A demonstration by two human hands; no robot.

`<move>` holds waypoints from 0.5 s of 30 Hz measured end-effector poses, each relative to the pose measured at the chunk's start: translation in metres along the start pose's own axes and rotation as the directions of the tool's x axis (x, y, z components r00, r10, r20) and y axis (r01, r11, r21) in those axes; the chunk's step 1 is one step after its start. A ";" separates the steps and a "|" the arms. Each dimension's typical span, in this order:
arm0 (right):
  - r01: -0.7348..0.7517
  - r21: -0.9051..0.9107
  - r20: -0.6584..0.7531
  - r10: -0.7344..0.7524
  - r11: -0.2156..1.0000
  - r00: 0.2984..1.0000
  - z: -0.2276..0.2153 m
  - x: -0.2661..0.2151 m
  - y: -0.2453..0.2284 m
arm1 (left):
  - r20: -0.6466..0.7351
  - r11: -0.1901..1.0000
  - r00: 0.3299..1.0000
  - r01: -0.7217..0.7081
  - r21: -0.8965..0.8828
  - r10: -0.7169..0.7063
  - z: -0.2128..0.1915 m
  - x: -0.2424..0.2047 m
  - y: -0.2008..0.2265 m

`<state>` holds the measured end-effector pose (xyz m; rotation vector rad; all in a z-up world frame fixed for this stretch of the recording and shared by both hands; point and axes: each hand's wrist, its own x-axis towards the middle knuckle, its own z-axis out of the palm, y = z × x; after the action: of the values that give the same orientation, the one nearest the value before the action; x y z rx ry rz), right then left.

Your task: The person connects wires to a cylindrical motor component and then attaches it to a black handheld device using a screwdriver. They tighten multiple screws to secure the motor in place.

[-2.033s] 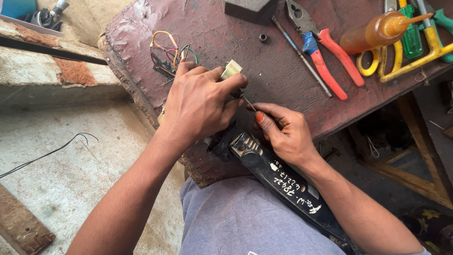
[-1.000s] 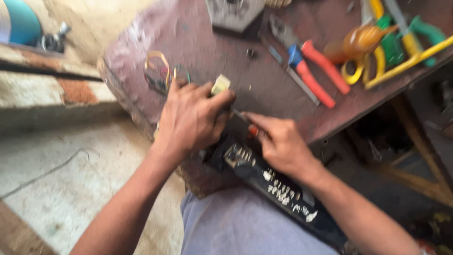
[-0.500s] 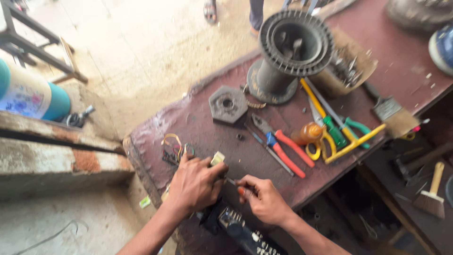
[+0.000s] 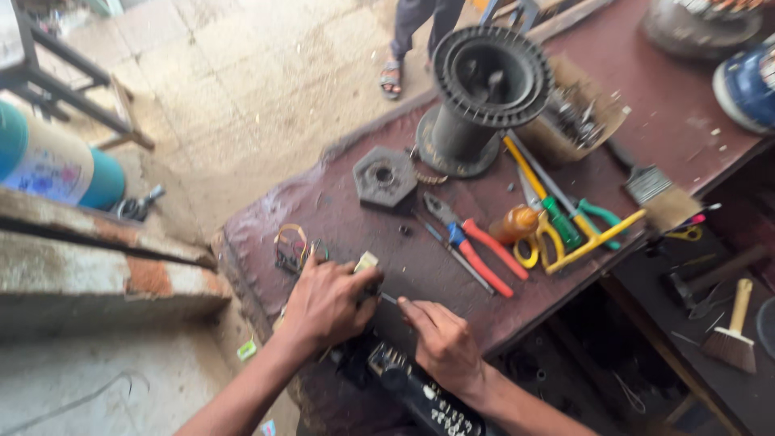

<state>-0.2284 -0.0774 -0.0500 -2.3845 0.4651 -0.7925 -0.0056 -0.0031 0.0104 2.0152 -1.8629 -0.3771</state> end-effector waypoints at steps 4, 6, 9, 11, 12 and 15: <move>0.065 -0.102 0.124 -0.052 0.993 0.991 0.001 0.002 0.000 | 0.013 0.999 1.000 0.002 0.037 -0.002 0.003 -0.002 -0.004; -0.091 0.053 0.176 0.080 0.994 0.981 0.001 0.002 0.007 | 0.056 0.999 0.998 0.009 0.037 -0.011 0.005 -0.003 -0.007; -0.742 0.558 0.581 0.464 0.371 0.669 -0.005 0.013 0.028 | 0.077 0.999 0.997 0.018 0.044 -0.021 0.004 -0.003 -0.004; -0.828 0.456 0.876 0.328 -0.326 0.354 -0.010 0.018 0.036 | 0.068 0.999 0.997 0.019 0.027 -0.021 0.001 -0.003 -0.001; -0.817 0.468 0.872 0.328 -0.335 0.365 -0.011 0.020 0.036 | 0.052 1.000 0.998 0.022 0.009 -0.023 -0.001 -0.003 0.000; -0.802 0.519 0.830 0.399 -0.296 0.390 -0.007 0.016 0.025 | 0.037 0.999 0.998 0.054 -0.007 -0.054 -0.002 -0.003 0.000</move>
<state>-0.2237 -0.1073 -0.0538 -0.6025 0.7088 0.0517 -0.0053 -0.0004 0.0123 2.0696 -1.8284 -0.4385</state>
